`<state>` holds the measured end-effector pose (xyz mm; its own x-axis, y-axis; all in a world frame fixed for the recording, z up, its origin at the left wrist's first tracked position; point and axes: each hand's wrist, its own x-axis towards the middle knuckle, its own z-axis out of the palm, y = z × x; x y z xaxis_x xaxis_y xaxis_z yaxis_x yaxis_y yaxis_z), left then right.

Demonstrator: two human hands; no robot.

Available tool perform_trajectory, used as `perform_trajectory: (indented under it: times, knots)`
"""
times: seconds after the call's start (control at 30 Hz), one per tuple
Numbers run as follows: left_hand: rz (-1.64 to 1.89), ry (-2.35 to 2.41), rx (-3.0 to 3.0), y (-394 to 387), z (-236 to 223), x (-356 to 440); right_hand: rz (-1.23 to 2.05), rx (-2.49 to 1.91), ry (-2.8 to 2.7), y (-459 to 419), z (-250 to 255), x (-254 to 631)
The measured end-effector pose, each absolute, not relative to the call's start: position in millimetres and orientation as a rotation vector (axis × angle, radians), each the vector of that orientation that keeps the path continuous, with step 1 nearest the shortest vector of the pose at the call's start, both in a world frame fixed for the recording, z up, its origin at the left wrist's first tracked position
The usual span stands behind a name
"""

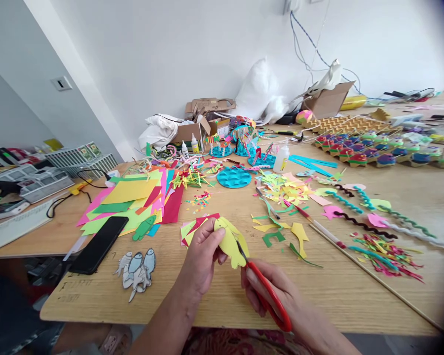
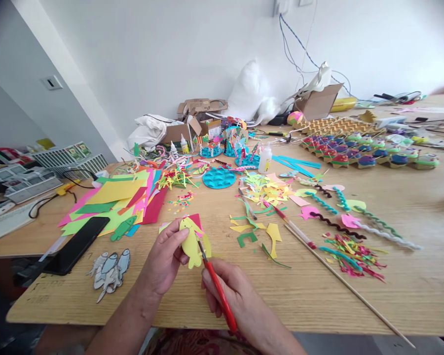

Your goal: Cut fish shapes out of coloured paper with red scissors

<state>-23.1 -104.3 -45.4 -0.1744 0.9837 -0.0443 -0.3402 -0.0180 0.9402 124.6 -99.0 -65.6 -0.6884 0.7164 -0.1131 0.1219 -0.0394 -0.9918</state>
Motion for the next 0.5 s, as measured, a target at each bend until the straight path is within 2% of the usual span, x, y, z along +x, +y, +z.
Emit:
perform_trajectory:
  times: [0.13,0.33,0.5]
  knots:
    - [1.550,1.098,0.778,-105.7,-43.0,-31.4,1.732,-0.912,-1.884,-98.6,-62.0,142.9]
    - [1.474,1.166,0.800,-107.6,-44.6,-35.6,1.703,-0.809,-1.647,-92.0,-50.1,162.8]
    - [1.463,1.130,0.867,-108.9,-45.1,-34.0,1.752,-0.877,-1.861,-96.6,-48.4,144.3]
